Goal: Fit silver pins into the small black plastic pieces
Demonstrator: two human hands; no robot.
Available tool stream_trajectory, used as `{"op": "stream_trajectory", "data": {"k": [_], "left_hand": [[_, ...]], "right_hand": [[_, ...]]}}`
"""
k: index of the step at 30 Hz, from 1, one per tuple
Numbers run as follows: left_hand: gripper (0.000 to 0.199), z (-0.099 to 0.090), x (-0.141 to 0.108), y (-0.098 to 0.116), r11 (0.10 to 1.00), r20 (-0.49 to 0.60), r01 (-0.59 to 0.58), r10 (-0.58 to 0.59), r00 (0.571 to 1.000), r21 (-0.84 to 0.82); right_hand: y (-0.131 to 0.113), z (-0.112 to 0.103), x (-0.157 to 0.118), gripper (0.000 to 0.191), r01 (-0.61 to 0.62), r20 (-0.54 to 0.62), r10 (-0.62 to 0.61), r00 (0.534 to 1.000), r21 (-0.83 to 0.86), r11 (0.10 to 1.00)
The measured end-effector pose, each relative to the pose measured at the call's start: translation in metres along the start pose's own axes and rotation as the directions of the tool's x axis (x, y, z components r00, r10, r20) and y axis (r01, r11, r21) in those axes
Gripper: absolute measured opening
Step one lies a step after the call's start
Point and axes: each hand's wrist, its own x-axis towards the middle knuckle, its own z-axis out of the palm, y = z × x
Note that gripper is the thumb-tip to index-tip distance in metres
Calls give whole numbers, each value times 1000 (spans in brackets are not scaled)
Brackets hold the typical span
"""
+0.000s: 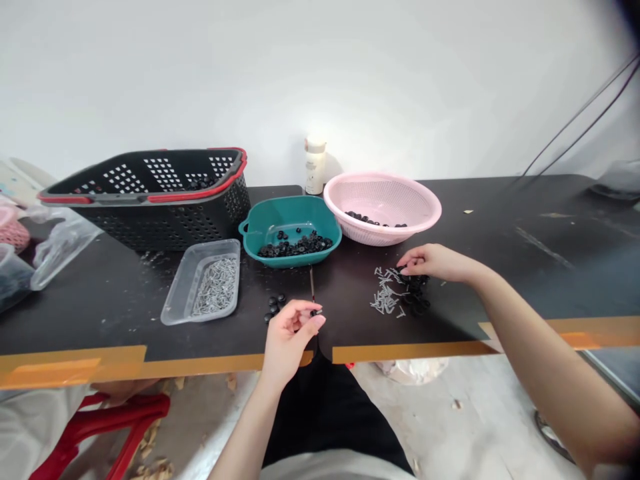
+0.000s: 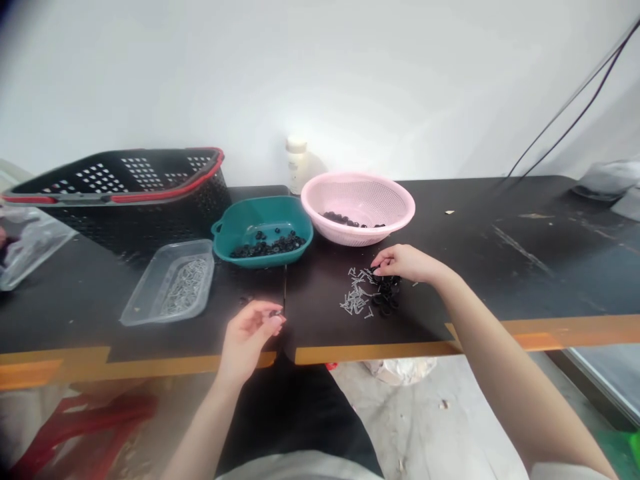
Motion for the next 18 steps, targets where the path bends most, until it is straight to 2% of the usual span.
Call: {"op": "stream_trajectory", "data": {"k": [3, 6, 7, 9, 11, 12, 15, 18], "left_hand": [[16, 0, 0, -3, 1000, 9, -7, 7, 1000, 5], [15, 0, 0, -5, 1000, -12, -9, 9, 1000, 3], [15, 0, 0, -5, 1000, -20, -10, 10, 1000, 2], [15, 0, -1, -4, 1000, -25, -15, 15, 1000, -4], [14, 0, -1, -3, 999, -17, -31, 31, 999, -16], [13, 0, -2, -2, 999, -14, -47, 47, 999, -22], [12, -1, -2, -3, 987, -50, -156, 155, 987, -20], [14, 0, -2, -7, 966, -131, -259, 257, 957, 8]], "right_hand": [[-9, 0, -6, 22, 0, -35, 0, 999, 2, 1000], [-29, 6, -20, 26, 27, -37, -19, 999, 231, 973], [-37, 10, -25, 28, 41, 3, -45, 999, 350, 936], [-58, 21, -32, 30, 35, 163, -144, 976, 537, 843], [-79, 37, -34, 31, -20, 327, -238, 915, 624, 781], [-90, 46, -34, 32, -42, 366, -267, 892, 654, 756], [-116, 76, -27, 39, -59, 340, -331, 880, 770, 635], [-128, 103, -19, 35, -162, 328, -345, 879, 887, 432]]}}
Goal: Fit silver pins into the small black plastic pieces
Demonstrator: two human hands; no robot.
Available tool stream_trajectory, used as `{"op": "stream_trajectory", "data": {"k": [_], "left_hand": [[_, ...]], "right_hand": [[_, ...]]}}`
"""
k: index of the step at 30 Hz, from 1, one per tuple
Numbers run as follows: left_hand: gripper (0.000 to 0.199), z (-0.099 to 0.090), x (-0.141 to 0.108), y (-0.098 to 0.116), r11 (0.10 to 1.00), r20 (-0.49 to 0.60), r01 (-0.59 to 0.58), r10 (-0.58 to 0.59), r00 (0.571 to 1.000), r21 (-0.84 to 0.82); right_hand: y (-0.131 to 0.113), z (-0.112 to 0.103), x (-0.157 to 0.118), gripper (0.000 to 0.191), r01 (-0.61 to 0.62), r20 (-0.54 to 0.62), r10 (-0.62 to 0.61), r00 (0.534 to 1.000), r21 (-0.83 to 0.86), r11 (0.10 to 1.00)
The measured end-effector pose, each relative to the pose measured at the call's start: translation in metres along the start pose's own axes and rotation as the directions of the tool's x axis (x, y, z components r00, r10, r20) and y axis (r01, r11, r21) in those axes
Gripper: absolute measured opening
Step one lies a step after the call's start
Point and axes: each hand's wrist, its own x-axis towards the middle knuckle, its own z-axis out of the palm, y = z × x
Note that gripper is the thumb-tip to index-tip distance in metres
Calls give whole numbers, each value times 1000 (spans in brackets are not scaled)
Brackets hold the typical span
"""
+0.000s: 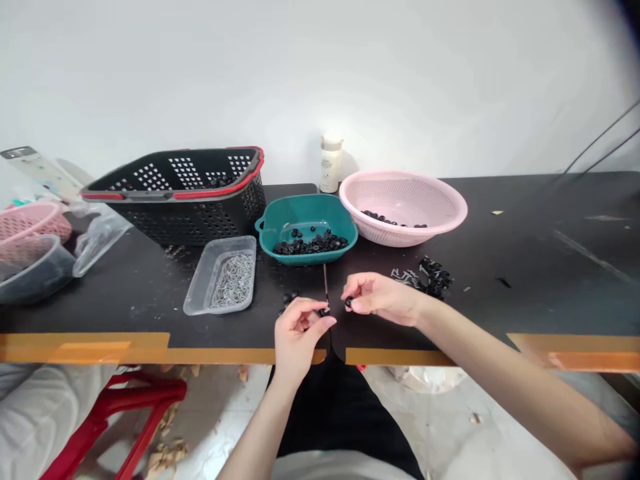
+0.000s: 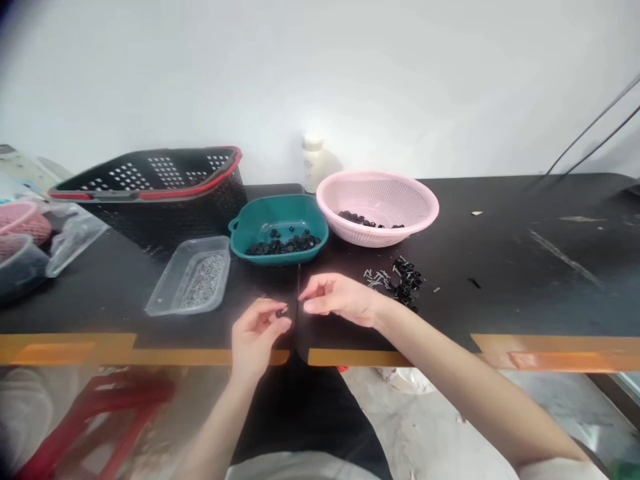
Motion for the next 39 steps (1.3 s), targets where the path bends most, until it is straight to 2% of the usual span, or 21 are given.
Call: {"op": "stream_trajectory", "data": {"k": [2, 5, 9, 12, 17, 22, 28, 30, 33, 35, 39], "left_hand": [[21, 1, -1, -2, 1000, -37, 0, 0, 999, 5], [30, 3, -3, -1, 1000, -67, 12, -11, 998, 22], [14, 6, -4, 3, 983, -23, -69, 74, 997, 168], [13, 7, -6, 4, 963, -2, -130, 134, 991, 234], [12, 8, -10, 3, 922, 1, -230, 242, 970, 313], [10, 11, -12, 3, 892, 3, -289, 307, 952, 349], [7, 11, -13, 4, 907, -20, -224, 247, 969, 358], [9, 10, -11, 5, 929, -42, -171, 195, 980, 327], [13, 8, -8, 5, 981, -100, -46, 66, 993, 189], [13, 7, -7, 7, 995, -129, 32, -20, 991, 92], [13, 8, -5, 10, 997, -128, 79, -77, 989, 12]], "right_hand": [[11, 5, 9, 37, -16, -11, 17, 1000, 125, 992], [23, 8, 13, 39, -25, -26, 30, 999, 168, 986], [29, 14, 12, 42, -53, -8, 56, 998, 186, 981], [32, 17, 11, 43, -65, 12, 64, 998, 195, 979], [32, 16, 11, 43, -81, 51, 73, 996, 169, 982], [32, 16, 10, 43, -58, 45, 56, 997, 43, 997], [33, 21, 10, 48, 28, -45, -34, 998, -132, 991], [30, 21, 9, 49, 38, -73, -49, 996, -150, 988], [21, 16, 4, 44, 79, -107, -100, 989, -184, 980], [15, 12, -1, 32, 173, -85, -200, 976, -258, 951], [10, 8, -9, 35, 349, 84, -345, 935, -401, 847]]}}
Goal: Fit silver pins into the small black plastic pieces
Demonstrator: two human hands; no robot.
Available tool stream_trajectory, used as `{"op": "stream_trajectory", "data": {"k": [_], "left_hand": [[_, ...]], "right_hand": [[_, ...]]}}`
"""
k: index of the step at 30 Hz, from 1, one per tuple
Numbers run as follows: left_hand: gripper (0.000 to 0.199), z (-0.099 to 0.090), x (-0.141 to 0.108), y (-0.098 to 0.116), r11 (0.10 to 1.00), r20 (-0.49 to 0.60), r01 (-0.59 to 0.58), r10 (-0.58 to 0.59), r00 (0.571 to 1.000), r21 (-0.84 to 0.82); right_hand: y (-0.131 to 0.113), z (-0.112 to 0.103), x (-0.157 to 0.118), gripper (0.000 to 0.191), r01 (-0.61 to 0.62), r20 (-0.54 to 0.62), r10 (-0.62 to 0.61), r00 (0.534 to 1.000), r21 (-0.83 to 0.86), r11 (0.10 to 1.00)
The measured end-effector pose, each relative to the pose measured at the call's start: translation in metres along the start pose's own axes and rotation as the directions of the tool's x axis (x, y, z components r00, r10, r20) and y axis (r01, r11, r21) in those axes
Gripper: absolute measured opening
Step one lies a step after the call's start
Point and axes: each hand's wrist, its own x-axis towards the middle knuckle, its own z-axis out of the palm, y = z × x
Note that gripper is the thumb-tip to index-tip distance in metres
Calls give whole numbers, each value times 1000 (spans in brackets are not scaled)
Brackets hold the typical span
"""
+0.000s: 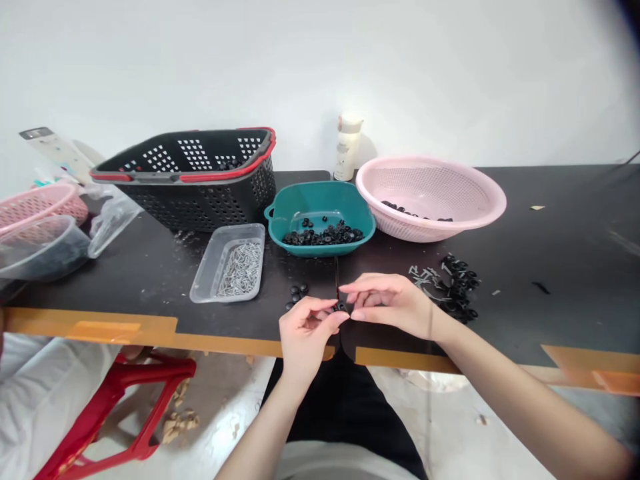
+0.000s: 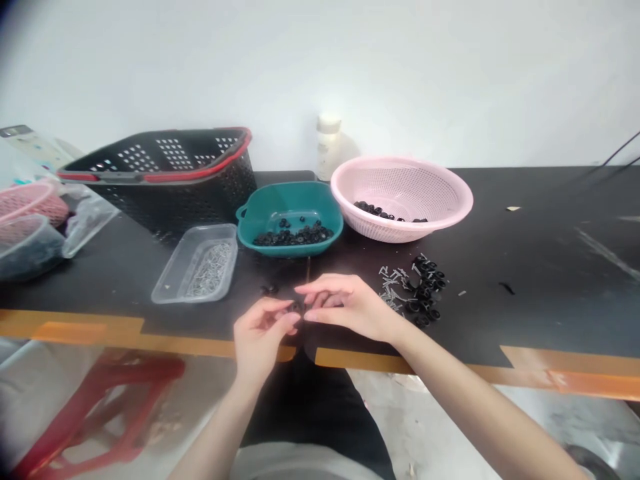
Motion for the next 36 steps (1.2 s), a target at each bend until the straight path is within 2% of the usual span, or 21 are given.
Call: {"op": "stream_trajectory", "data": {"k": [5, 8, 12, 19, 28, 36], "left_hand": [[13, 0, -1, -1, 998, 25, -53, 53, 998, -15], [13, -2, -2, -2, 992, 30, -128, 128, 991, 9], [16, -3, -3, -2, 963, 20, -259, 258, 966, 76], [24, -1, -4, 1, 968, -15, -226, 229, 973, 113], [28, -3, -1, -6, 921, 27, -372, 371, 928, 113], [29, -1, -3, -3, 935, -31, -340, 345, 938, 101]], "right_hand": [[-2, 4, -2, 23, 201, 35, -198, 980, -185, 962], [-3, 6, -2, 20, 252, 38, -250, 967, -235, 939], [-3, 7, -3, 20, 234, 32, -232, 972, -218, 948], [-1, 9, -3, 23, 233, 22, -233, 972, -194, 953], [4, 10, -3, 26, 263, 26, -264, 964, -218, 940], [4, 16, 0, 22, 168, 27, -166, 986, -213, 963]]}}
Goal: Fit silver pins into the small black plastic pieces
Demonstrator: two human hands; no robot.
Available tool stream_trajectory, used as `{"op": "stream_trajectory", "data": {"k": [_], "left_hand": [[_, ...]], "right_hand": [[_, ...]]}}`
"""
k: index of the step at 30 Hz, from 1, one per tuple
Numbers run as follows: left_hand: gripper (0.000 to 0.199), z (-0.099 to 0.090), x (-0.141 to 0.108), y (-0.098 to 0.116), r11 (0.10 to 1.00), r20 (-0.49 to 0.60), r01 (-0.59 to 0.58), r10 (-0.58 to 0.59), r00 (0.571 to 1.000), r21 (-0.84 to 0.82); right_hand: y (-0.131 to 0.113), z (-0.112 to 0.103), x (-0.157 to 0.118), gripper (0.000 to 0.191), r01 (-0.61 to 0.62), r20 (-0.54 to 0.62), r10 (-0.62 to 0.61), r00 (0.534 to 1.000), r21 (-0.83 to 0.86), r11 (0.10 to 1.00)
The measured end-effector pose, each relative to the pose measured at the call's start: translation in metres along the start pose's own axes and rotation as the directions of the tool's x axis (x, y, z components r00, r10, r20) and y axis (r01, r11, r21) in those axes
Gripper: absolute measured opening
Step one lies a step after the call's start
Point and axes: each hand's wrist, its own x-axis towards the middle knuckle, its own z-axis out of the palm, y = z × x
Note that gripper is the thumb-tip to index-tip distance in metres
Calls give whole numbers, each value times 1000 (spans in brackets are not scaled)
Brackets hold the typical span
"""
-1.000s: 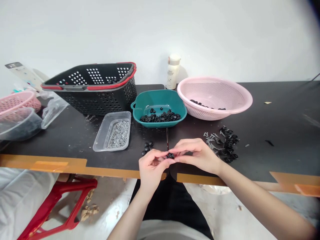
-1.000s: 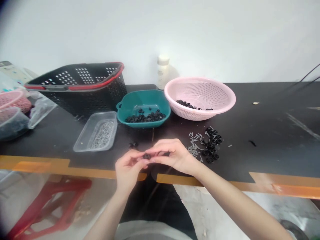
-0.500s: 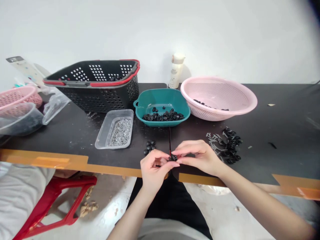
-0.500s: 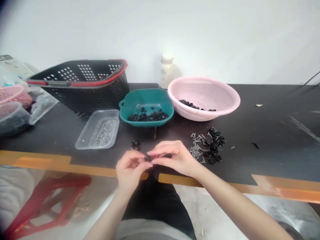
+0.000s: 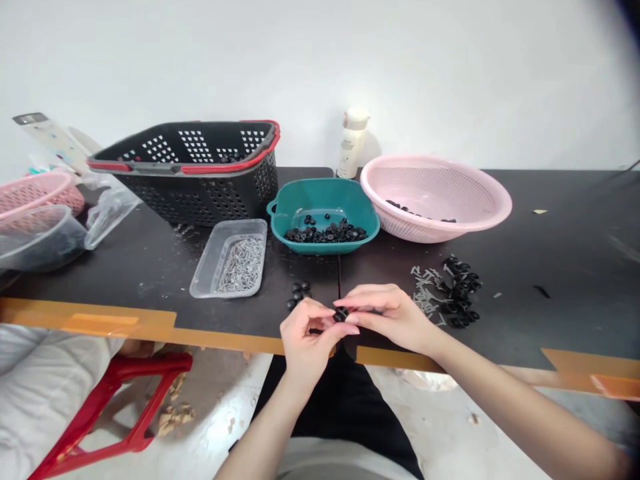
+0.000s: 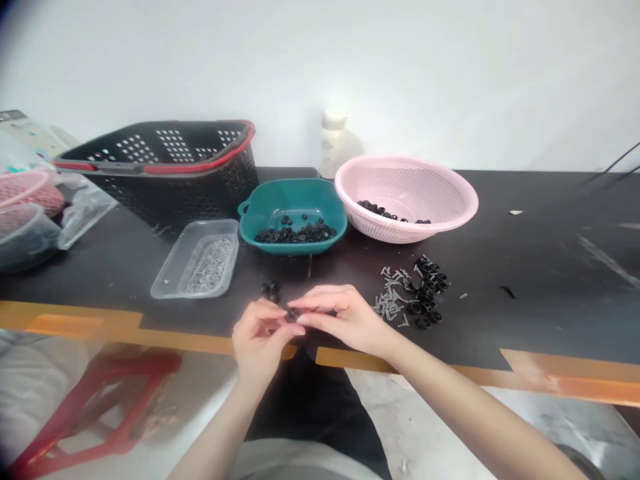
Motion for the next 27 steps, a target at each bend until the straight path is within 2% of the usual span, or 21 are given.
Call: {"op": "stream_trajectory", "data": {"k": [4, 7, 12, 16, 18, 21, 24, 27], "left_hand": [[30, 0, 1, -2, 999, 8, 10, -10, 1000, 31], [34, -1, 2, -4, 1000, 34, 18, -19, 999, 23], [40, 1, 1, -4, 999, 13, 36, -36, 999, 10], [40, 1, -1, -3, 997, 49, 42, -46, 998, 66], [37, 0, 0, -4, 996, 56, 56, -61, 997, 75], [29, -3, 2, -6, 996, 59, 57, -61, 996, 71], [34, -5, 5, -6, 995, 137, 73, -81, 987, 61], [29, -4, 7, -3, 994, 220, 92, -104, 970, 66]], "right_hand": [[0, 3, 1, 22, -66, 8, 66, 998, 81, 995], [2, 5, 0, 25, -170, 47, 164, 985, 201, 965], [9, 9, -2, 31, -370, 162, 333, 929, 455, 810], [12, 11, 0, 29, -459, 207, 417, 885, 534, 710], [10, 12, 1, 27, -458, 202, 419, 885, 535, 710], [7, 11, 2, 29, -376, 132, 372, 919, 579, 724], [6, 9, 0, 28, -271, 51, 302, 952, 601, 752], [7, 7, -4, 36, -232, 15, 262, 965, 515, 825]]}}
